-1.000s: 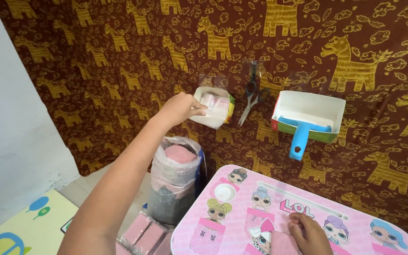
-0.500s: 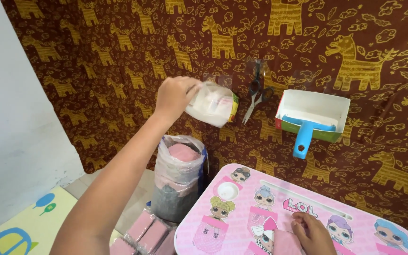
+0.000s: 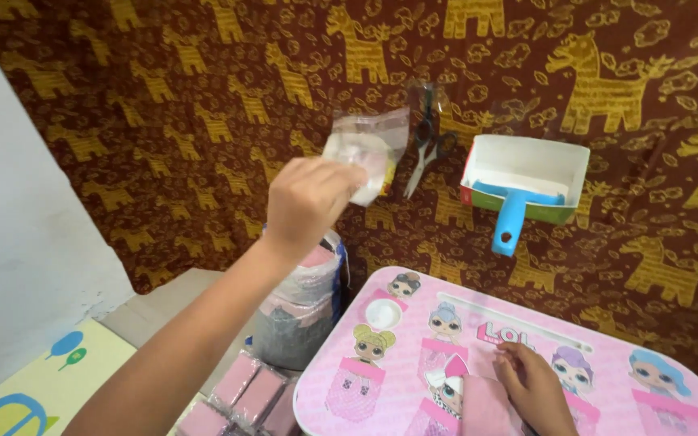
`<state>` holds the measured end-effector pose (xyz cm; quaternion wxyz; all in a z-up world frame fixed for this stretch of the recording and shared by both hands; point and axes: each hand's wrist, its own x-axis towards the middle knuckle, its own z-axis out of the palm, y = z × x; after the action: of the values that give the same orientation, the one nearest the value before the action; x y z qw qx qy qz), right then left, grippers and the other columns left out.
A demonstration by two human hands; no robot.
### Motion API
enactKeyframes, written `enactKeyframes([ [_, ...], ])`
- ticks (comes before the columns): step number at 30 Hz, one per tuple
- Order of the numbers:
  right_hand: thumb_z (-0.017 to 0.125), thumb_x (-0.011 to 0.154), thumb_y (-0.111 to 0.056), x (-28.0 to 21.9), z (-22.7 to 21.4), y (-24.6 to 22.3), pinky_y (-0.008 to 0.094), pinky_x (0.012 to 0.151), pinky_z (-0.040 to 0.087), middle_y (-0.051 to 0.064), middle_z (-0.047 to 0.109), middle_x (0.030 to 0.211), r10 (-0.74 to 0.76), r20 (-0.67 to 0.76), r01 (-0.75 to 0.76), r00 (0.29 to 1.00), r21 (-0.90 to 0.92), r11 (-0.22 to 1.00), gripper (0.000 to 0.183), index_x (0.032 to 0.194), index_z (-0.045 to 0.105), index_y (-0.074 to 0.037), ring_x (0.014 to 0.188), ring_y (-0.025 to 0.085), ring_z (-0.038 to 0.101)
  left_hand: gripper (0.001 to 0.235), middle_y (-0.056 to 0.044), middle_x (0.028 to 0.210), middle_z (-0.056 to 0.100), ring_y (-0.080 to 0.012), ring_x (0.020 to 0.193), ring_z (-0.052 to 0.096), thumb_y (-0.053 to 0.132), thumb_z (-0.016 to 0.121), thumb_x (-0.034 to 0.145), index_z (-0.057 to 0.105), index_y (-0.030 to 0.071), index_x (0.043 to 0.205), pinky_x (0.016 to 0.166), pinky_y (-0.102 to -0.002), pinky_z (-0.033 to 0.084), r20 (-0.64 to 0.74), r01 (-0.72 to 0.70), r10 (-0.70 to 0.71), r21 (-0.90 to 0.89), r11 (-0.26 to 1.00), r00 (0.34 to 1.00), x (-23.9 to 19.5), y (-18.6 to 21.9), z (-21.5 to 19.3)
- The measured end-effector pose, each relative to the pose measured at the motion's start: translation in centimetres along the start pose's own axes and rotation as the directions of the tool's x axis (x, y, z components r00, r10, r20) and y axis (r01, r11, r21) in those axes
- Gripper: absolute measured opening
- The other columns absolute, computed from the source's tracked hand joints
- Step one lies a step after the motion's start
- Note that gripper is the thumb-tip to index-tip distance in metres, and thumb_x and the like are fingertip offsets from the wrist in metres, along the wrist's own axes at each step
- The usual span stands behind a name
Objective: The person takes a grey sponge from a plastic bag and places it on a pink tray. They use a blue-handled roller to smooth the sponge, then flip it to roll the pink side. Finally, they place the sponge into a clear plastic bag and set it aside.
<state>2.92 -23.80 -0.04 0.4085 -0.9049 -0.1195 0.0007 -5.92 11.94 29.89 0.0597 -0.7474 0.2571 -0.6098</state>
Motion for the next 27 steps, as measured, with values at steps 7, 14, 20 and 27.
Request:
enactKeyframes([
  [7,0.056,0.093,-0.035,-1.2,-0.4,-0.7,0.028,0.090,0.052,-0.003,0.083,0.111,-0.055,-0.114,0.066,0.992,0.093,0.993,0.033,0.106,0.081,-0.018,0.103,0.015,0.074,0.016,-0.005,0.094,0.080,-0.0193,0.089,0.075,0.001,0.086,0.091,0.077,0.010,0.102,0.077,-0.034,0.057,0.016,-0.111,0.112,-0.034,0.993,0.994,-2.1,6.9,0.5],
  [14,0.048,0.094,-0.044,-0.2,0.1,2.1,0.024,0.064,0.044,0.003,0.085,0.082,-0.078,-0.059,0.093,0.995,0.315,0.945,0.047,0.116,0.080,-0.017,0.068,0.010,0.063,0.010,-0.004,0.100,0.076,-0.0189,0.089,0.072,0.011,0.067,0.102,0.076,0.012,0.098,0.080,-0.036,0.055,0.029,-0.162,0.165,-0.086,0.983,0.986,-5.7,13.7,2.6],
  [20,0.036,0.087,-0.076,-0.1,-0.8,2.2,0.024,0.041,0.033,0.005,0.072,0.076,-0.314,0.072,0.215,0.947,0.585,0.782,0.090,0.132,0.070,-0.005,0.042,0.009,0.041,0.016,-0.010,0.104,0.076,-0.0228,0.091,0.073,0.008,0.059,0.103,0.075,0.007,0.103,0.077,-0.039,0.055,0.097,-0.113,0.144,-0.270,0.956,0.985,-10.9,20.4,6.5],
  [27,0.069,0.090,-0.018,-0.2,-1.7,0.1,0.030,0.090,0.055,0.007,0.082,0.104,-0.142,0.064,0.088,0.988,0.518,0.851,0.019,0.095,0.084,-0.007,0.099,0.018,0.074,0.009,-0.015,0.099,0.073,-0.0253,0.087,0.068,-0.003,0.066,0.095,0.073,0.001,0.099,0.080,-0.039,0.053,0.195,-0.044,0.126,-0.378,0.925,0.973,-15.6,26.6,10.3],
])
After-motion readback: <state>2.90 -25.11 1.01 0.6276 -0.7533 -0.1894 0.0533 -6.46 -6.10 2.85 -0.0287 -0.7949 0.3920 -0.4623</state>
